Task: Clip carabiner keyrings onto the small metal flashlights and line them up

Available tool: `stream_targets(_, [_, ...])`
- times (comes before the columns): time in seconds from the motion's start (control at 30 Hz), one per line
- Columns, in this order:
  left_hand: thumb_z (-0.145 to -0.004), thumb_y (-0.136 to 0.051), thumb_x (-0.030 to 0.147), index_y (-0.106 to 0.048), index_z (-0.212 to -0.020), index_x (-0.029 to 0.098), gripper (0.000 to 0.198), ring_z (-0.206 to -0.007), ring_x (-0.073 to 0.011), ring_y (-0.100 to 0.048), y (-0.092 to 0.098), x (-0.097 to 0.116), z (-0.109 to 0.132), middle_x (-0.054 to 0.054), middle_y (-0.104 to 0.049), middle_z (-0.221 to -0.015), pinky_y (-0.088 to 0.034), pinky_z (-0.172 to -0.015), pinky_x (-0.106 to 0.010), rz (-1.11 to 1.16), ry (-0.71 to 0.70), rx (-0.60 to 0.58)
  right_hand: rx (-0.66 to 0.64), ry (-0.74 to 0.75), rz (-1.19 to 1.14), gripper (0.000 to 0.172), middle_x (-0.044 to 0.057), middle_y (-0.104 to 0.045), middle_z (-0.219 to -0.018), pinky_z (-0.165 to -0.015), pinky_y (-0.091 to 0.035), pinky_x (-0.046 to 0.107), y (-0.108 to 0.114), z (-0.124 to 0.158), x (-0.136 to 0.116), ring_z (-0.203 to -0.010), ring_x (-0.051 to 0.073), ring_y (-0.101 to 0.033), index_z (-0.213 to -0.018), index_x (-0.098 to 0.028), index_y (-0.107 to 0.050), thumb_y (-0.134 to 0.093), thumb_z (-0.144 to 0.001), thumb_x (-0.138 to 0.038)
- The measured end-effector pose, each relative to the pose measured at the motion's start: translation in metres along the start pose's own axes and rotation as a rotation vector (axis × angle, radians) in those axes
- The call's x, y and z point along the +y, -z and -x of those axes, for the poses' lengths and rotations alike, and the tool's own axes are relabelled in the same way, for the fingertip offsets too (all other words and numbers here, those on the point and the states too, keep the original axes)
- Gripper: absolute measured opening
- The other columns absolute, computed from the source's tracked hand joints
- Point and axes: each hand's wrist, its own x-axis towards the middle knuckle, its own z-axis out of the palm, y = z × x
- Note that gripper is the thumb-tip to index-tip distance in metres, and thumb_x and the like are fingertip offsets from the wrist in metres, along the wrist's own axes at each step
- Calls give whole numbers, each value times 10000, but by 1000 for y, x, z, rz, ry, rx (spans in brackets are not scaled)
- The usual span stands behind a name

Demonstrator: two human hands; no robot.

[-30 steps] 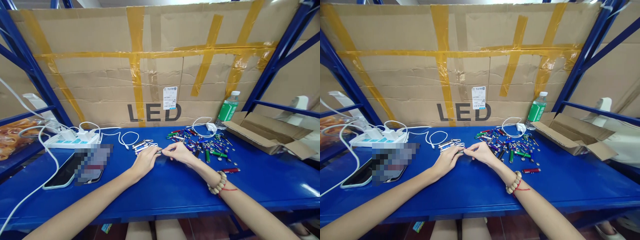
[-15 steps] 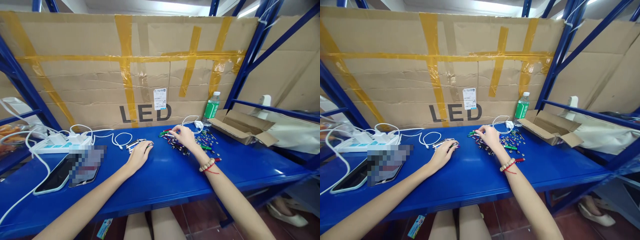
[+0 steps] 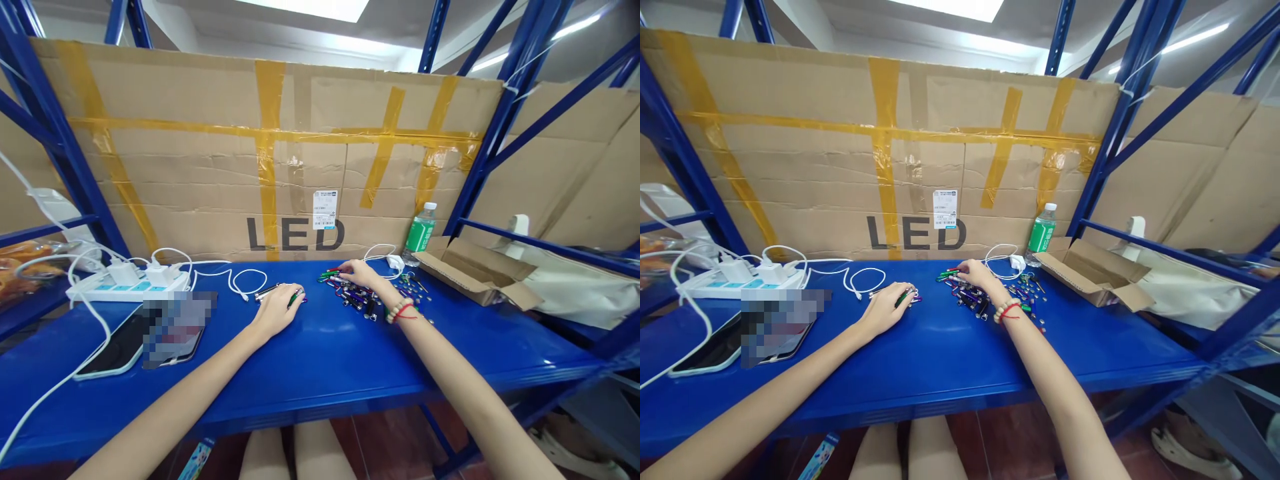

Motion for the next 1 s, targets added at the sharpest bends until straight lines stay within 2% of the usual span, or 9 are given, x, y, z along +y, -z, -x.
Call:
stream_targets(0.1, [-909,-364,298,-559,-941,176,232,-891,-194,-578,-2,-1,0,-57,-634,-941,-435,-820,-324,-7,-15,-2,15,0,8,202,52,-687,-849,-693,-445,194,-13,-13,-3,-784,134,-620,-907,-180,-696,-596,-765,-282])
stream_targets(0.27, [-909,-364,294,-559,-960,182,231,-902,-196,-581,-4,-4,1,-67,-631,-946,-443,-828,-329,-20,-21,1,63,-18,-10,154,60,-688,-783,-629,-437,206,-24,-22,-2,-735,156,-623,-773,-175,-709,-677,-681,-296])
stream_targets(0.4, [-908,-367,305,-554,-972,186,230,-912,-194,-580,-5,-5,1,-68,-628,-941,-442,-844,-330,-10,-5,-13,96,4,-75,97,62,-685,-731,-650,-445,222,-17,-17,-8,-710,159,-621,-698,-161,-701,-676,-672,-252])
stream_targets(0.5, [-911,-368,313,-550,-982,191,230,-925,-187,-582,-6,-4,1,-63,-623,-942,-437,-862,-321,6,17,-38,148,37,-178,220,58,-689,-798,-691,-459,220,-7,-7,-30,-732,141,-625,-817,-155,-698,-600,-748,-340])
stream_targets(0.53, [-912,-370,314,-550,-983,193,228,-928,-185,-582,-6,-4,1,-59,-624,-945,-435,-866,-318,14,20,-44,161,57,-244,276,52,-690,-809,-689,-467,213,-4,-2,-40,-732,132,-627,-855,-155,-691,-563,-769,-385])
stream_targets(0.63, [-911,-380,320,-549,-978,191,222,-923,-181,-584,-6,-3,1,-51,-627,-954,-434,-866,-310,41,17,-51,112,174,-741,309,66,-689,-799,-670,-492,230,-2,15,-70,-721,149,-636,-830,-124,-679,-608,-705,-397])
stream_targets(0.7, [-908,-390,330,-546,-984,186,226,-911,-184,-586,-7,-4,2,-54,-627,-955,-440,-849,-307,51,18,-56,64,223,-835,269,57,-687,-778,-669,-493,233,-5,25,-84,-707,145,-631,-770,-127,-674,-628,-677,-374])
stream_targets(0.83, [-908,-387,345,-538,-1020,186,247,-881,-189,-590,-7,-5,1,-58,-626,-931,-451,-807,-302,44,20,-76,25,270,-786,217,44,-677,-734,-633,-478,229,-11,34,-89,-676,132,-611,-718,-133,-674,-622,-682,-341])
stream_targets(1.0, [-921,-355,307,-535,-1036,183,248,-899,-190,-584,-7,-6,1,-66,-627,-967,-454,-800,-305,59,-23,-105,30,266,-741,201,38,-671,-703,-603,-466,222,-5,35,-83,-646,124,-599,-703,-139,-676,-616,-691,-330])
